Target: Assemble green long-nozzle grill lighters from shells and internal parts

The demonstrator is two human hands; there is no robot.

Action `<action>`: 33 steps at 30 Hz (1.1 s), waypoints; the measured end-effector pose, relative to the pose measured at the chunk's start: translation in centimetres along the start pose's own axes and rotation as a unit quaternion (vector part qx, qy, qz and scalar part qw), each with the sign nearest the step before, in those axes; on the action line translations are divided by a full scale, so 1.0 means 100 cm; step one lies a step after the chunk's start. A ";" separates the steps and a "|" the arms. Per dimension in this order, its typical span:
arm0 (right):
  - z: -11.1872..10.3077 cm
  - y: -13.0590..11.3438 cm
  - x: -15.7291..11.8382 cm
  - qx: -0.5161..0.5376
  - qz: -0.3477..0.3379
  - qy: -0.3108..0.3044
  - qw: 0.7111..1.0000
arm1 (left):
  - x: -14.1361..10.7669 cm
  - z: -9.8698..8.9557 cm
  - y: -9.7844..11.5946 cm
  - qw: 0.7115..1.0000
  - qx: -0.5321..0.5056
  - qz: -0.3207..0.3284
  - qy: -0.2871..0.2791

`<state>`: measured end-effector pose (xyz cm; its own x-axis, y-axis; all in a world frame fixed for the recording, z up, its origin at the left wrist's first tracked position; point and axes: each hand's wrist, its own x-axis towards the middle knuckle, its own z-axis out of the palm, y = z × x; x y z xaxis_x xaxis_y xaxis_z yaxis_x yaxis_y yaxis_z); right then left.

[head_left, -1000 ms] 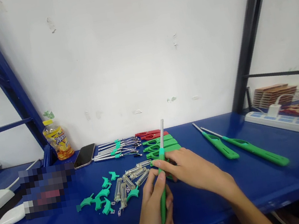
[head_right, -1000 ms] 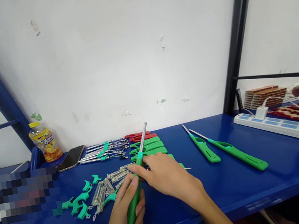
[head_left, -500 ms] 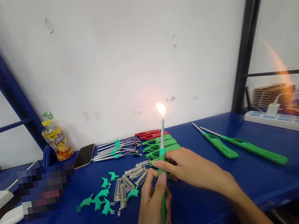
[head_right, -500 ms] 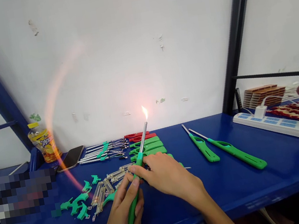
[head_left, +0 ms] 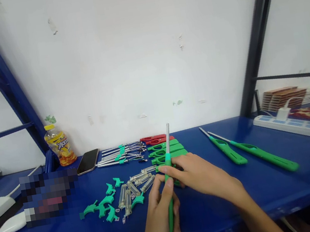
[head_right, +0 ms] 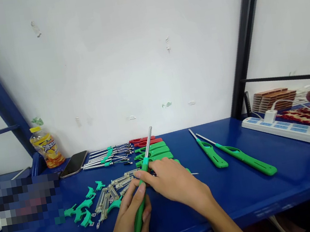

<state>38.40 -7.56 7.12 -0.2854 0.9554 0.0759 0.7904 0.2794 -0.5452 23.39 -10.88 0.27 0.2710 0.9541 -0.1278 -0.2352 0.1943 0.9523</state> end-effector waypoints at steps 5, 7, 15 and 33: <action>0.001 0.000 0.000 0.001 -0.003 0.000 1.000 | 0.001 0.000 -0.002 1.000 -0.003 0.003 -0.002; 0.001 0.000 0.000 0.003 -0.004 -0.003 1.000 | 0.001 -0.001 -0.002 1.000 -0.005 0.006 -0.004; 0.002 0.002 0.001 0.000 -0.005 0.000 1.000 | -0.003 -0.002 0.000 1.000 -0.005 0.007 0.004; 0.001 0.001 0.000 -0.001 -0.005 -0.005 1.000 | -0.003 -0.002 0.001 1.000 -0.009 0.003 -0.010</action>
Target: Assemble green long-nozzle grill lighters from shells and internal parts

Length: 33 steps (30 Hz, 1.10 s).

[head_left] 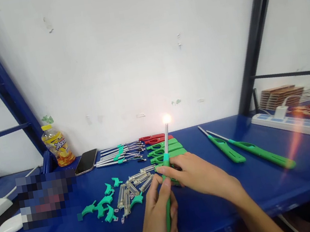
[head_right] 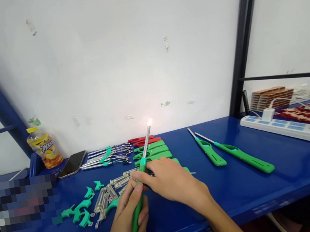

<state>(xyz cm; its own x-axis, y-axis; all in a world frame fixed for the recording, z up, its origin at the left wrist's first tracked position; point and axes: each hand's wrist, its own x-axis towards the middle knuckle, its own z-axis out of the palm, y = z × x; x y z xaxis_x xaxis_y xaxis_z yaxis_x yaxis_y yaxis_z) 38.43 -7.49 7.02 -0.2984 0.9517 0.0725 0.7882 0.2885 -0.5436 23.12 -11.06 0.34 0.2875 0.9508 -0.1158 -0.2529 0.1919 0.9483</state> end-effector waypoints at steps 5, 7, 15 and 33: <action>0.002 0.001 0.001 -0.008 0.005 0.010 1.000 | 0.003 0.000 -0.002 0.999 -0.025 -0.015 -0.014; 0.002 0.001 0.000 -0.010 0.003 0.014 1.000 | 0.004 0.000 -0.003 0.999 -0.023 -0.017 -0.015; -0.001 0.000 -0.001 -0.004 -0.001 0.000 1.000 | 0.001 0.000 0.000 1.000 -0.010 -0.014 -0.003; 0.001 -0.003 -0.001 -0.028 0.024 0.054 0.998 | 0.009 -0.003 -0.010 0.998 -0.013 0.006 -0.053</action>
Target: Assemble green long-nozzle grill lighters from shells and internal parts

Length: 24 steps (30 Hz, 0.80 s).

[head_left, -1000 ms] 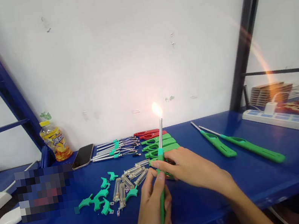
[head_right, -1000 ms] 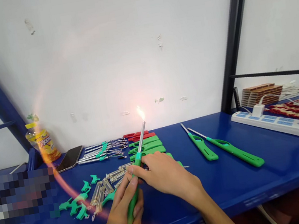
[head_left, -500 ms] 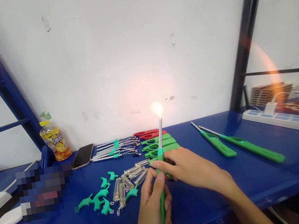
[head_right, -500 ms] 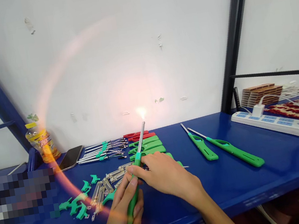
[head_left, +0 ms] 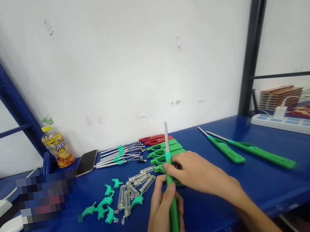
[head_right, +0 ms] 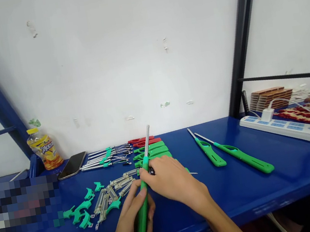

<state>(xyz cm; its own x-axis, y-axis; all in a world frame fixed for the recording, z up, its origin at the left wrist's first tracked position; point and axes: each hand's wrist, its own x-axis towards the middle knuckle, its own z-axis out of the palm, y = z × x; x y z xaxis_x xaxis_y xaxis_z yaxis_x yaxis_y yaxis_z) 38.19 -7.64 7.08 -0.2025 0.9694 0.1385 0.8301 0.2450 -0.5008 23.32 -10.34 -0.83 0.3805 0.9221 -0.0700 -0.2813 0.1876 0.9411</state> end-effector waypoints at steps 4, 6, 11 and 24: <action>-0.007 0.006 0.003 -0.004 0.024 0.047 0.999 | 0.000 -0.001 0.000 1.000 0.003 0.017 -0.017; -0.013 0.017 0.006 0.000 0.032 0.071 0.997 | 0.001 -0.002 -0.001 0.999 0.004 0.016 -0.027; -0.037 0.061 0.016 0.003 0.067 0.129 0.989 | 0.007 -0.005 -0.009 0.997 0.049 0.005 -0.056; -0.057 0.146 0.020 -0.093 0.185 0.084 0.975 | 0.000 0.000 -0.002 0.983 0.138 -0.019 -0.119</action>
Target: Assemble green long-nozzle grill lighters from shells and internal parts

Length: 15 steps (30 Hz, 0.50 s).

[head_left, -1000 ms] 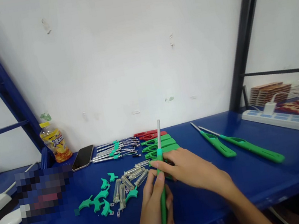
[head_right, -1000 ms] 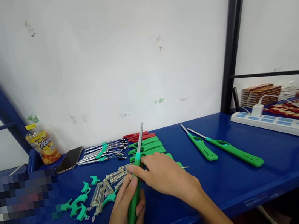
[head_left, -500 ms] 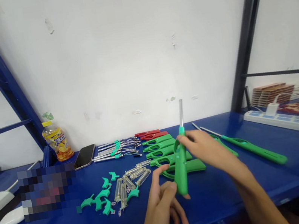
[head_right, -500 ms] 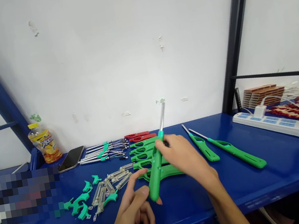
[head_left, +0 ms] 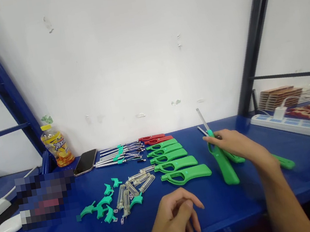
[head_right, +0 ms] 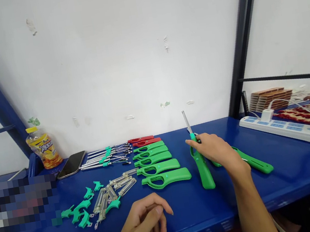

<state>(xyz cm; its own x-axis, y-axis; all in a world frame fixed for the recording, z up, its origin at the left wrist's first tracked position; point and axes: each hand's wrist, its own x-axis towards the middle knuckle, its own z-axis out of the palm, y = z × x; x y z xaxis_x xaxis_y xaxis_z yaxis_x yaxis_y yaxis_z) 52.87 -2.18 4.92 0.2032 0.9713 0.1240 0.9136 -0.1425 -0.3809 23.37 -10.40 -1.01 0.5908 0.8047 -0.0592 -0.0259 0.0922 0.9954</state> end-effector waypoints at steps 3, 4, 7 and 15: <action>0.003 0.007 0.005 -0.027 0.018 -0.007 0.999 | -0.001 0.000 0.002 1.000 0.011 -0.005 -0.005; 0.003 0.008 0.006 -0.033 0.023 -0.014 0.999 | -0.001 0.000 0.002 1.000 0.014 -0.006 -0.006; 0.004 0.008 0.004 -0.049 0.035 -0.050 0.997 | -0.002 0.002 0.004 1.000 0.021 -0.009 -0.007; 0.003 0.000 -0.002 -0.084 0.056 -0.116 0.988 | -0.002 0.003 0.004 0.999 0.040 -0.012 -0.009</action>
<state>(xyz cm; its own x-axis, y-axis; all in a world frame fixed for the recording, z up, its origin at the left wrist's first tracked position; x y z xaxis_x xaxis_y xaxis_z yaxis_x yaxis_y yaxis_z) 52.74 -2.34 4.59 0.2388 0.9622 -0.1308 0.9394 -0.2630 -0.2200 23.47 -10.68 -0.55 0.6054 0.7917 -0.0819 0.0522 0.0632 0.9966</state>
